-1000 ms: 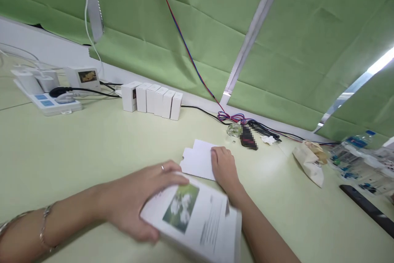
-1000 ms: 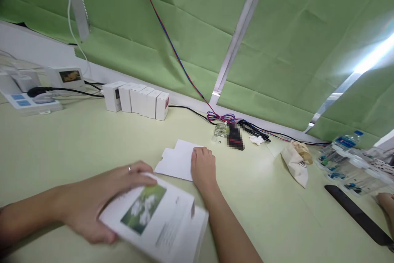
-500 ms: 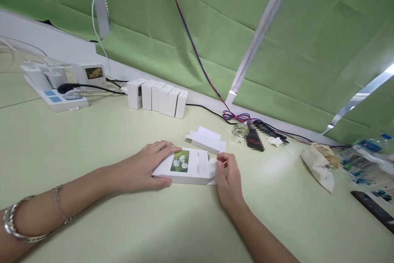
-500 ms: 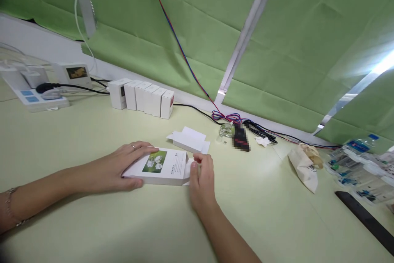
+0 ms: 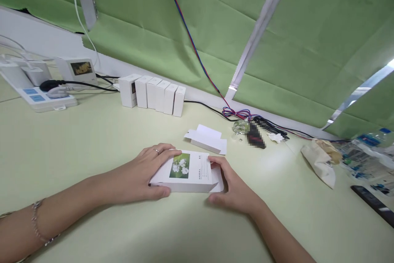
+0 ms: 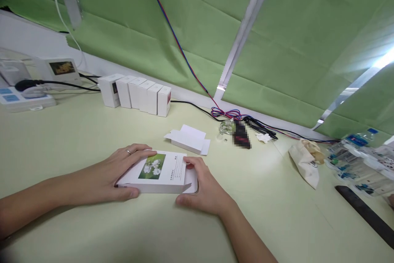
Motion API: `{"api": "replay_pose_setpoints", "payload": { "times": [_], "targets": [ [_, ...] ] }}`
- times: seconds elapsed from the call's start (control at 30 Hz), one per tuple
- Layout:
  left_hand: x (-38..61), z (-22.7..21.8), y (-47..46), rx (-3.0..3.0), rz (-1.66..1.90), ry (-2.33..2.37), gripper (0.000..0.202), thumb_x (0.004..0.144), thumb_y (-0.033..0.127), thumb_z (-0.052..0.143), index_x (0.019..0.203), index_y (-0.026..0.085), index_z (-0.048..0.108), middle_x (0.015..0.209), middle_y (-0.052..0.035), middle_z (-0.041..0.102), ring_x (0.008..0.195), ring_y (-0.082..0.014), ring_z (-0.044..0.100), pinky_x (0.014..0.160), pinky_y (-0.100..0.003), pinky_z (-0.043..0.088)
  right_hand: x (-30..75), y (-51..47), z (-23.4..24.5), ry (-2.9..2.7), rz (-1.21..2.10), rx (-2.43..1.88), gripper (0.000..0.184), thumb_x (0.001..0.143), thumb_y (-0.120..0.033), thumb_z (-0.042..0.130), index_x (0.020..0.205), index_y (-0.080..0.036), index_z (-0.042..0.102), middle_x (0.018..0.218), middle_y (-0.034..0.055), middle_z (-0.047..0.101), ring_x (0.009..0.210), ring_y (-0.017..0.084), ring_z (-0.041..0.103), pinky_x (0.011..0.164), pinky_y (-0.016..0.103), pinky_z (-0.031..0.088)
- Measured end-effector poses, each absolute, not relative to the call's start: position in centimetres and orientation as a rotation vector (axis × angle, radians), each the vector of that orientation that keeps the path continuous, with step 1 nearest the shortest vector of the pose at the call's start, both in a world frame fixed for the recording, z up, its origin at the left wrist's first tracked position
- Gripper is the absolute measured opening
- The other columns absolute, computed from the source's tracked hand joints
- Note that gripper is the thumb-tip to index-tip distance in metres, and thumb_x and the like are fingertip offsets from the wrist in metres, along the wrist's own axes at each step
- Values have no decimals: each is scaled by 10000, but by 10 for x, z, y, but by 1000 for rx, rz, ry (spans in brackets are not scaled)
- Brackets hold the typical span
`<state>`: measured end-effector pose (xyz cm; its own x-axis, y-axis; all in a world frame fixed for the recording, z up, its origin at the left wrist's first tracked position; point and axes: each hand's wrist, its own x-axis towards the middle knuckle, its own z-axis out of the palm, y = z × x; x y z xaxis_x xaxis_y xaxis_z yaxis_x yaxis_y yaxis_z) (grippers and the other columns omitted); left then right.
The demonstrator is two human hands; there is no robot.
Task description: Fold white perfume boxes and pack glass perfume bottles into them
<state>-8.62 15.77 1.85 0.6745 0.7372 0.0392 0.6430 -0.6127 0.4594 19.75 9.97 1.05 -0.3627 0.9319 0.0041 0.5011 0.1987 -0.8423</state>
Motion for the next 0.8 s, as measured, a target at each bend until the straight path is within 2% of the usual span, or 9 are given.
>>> {"api": "replay_pose_setpoints", "payload": {
  "times": [0.07, 0.13, 0.3, 0.4, 0.57, 0.8],
  "targets": [
    [-87, 18, 158, 2478, 304, 1075, 702, 752, 452, 605, 1386, 302, 345, 1432, -62, 352, 1274, -327, 372, 1002, -401, 390, 200, 100, 11, -2019, 1054, -1318, 778, 692, -329, 723, 1345, -273, 304, 1341, 74, 365, 1237, 268, 373, 1036, 404, 332],
    [-86, 18, 158, 2478, 287, 1087, 701, 754, 453, 605, 1386, 302, 342, 1429, -60, 354, 1286, -323, 357, 1011, -401, 386, 201, 100, 11, -2062, 1046, -1270, 717, 728, -258, 665, 1344, -274, 298, 1350, 69, 359, 1251, 258, 358, 1046, 401, 322],
    [-84, 22, 158, 2486, 263, 1093, 697, 739, 421, 613, 1373, 292, 352, 1415, -58, 375, 1300, -324, 339, 1026, -407, 380, 200, 101, 11, -2000, 1009, -1294, 598, 773, -151, 523, 1323, -256, 311, 1263, 72, 426, 1194, 228, 407, 1027, 398, 344],
    [-83, 24, 156, 2481, 247, 1092, 692, 733, 403, 616, 1363, 277, 360, 1405, -68, 377, 1299, -323, 334, 1031, -416, 374, 198, 101, 10, -1967, 956, -1341, 569, 773, -147, 528, 1299, -244, 335, 1229, 76, 447, 1153, 224, 433, 1005, 397, 368],
    [-84, 24, 154, 2493, 271, 1074, 676, 726, 391, 612, 1351, 272, 383, 1396, -74, 400, 1284, -332, 358, 1021, -422, 385, 195, 99, 9, -1954, 883, -1372, 560, 759, -167, 564, 1276, -259, 369, 1280, 72, 443, 1189, 238, 422, 1024, 423, 358],
    [-81, 21, 153, 2508, 323, 1125, 667, 696, 375, 625, 1324, 298, 413, 1368, -56, 433, 1247, -335, 390, 991, -425, 400, 188, 100, 7, -1822, 795, -1486, 635, 684, -239, 654, 1257, -270, 382, 1368, 83, 310, 1304, 269, 317, 1060, 455, 331]
  ]
}}
